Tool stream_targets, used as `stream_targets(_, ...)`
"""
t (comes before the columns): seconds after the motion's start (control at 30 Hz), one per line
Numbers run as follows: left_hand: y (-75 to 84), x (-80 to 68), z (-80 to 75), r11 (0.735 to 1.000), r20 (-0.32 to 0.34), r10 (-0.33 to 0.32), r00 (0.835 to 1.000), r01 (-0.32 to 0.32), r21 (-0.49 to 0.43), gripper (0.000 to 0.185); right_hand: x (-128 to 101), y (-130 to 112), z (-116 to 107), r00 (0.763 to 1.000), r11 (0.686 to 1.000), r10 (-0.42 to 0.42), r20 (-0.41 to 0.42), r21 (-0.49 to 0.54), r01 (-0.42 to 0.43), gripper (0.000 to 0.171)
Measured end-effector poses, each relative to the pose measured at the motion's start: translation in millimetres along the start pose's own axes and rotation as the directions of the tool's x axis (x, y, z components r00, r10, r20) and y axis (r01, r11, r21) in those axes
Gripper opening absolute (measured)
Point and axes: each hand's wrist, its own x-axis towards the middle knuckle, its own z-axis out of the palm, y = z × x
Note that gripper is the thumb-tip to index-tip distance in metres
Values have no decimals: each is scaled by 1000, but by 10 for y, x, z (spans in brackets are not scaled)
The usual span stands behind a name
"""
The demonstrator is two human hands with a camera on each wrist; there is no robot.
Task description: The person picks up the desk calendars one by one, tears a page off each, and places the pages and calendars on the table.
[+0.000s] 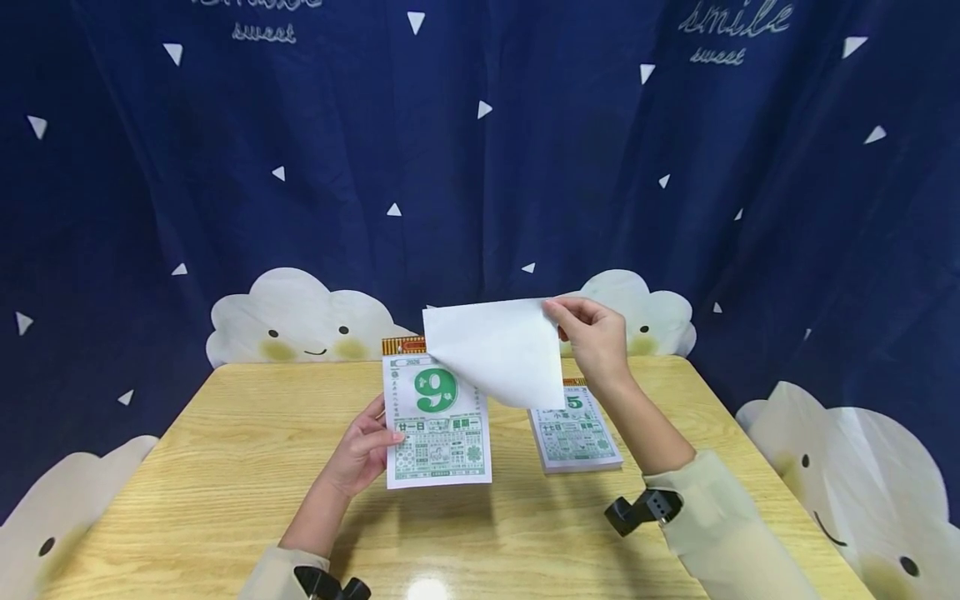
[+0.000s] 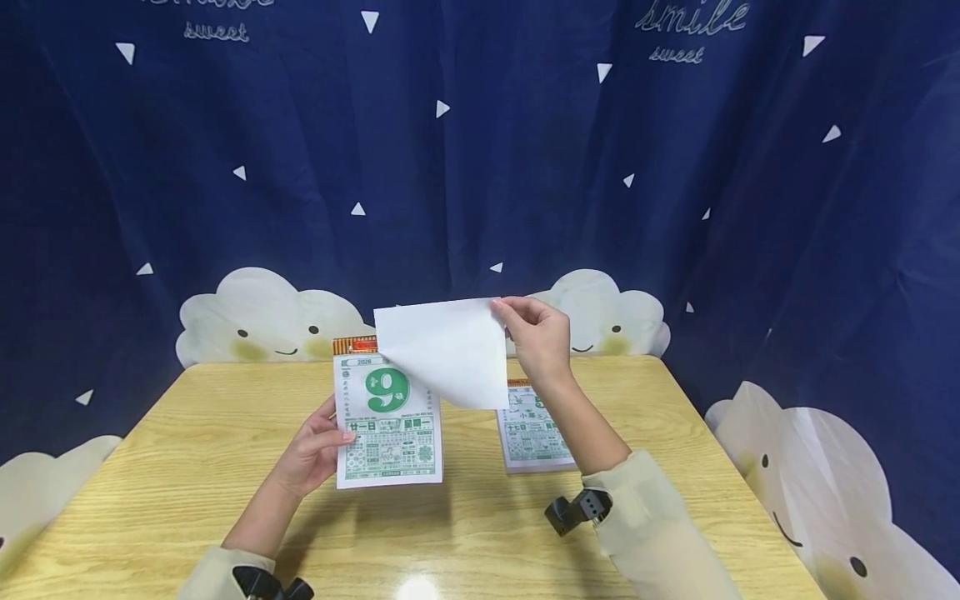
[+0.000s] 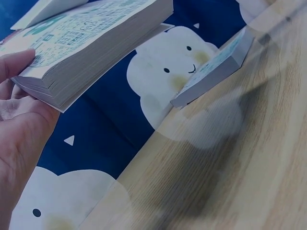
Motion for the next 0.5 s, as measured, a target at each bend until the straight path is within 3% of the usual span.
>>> stream_targets(0.5, -3, 5, 0, 1000, -1, -12, 1000, 12, 11, 69, -10, 32, -15, 999, 999, 40, -24, 36, -40, 30)
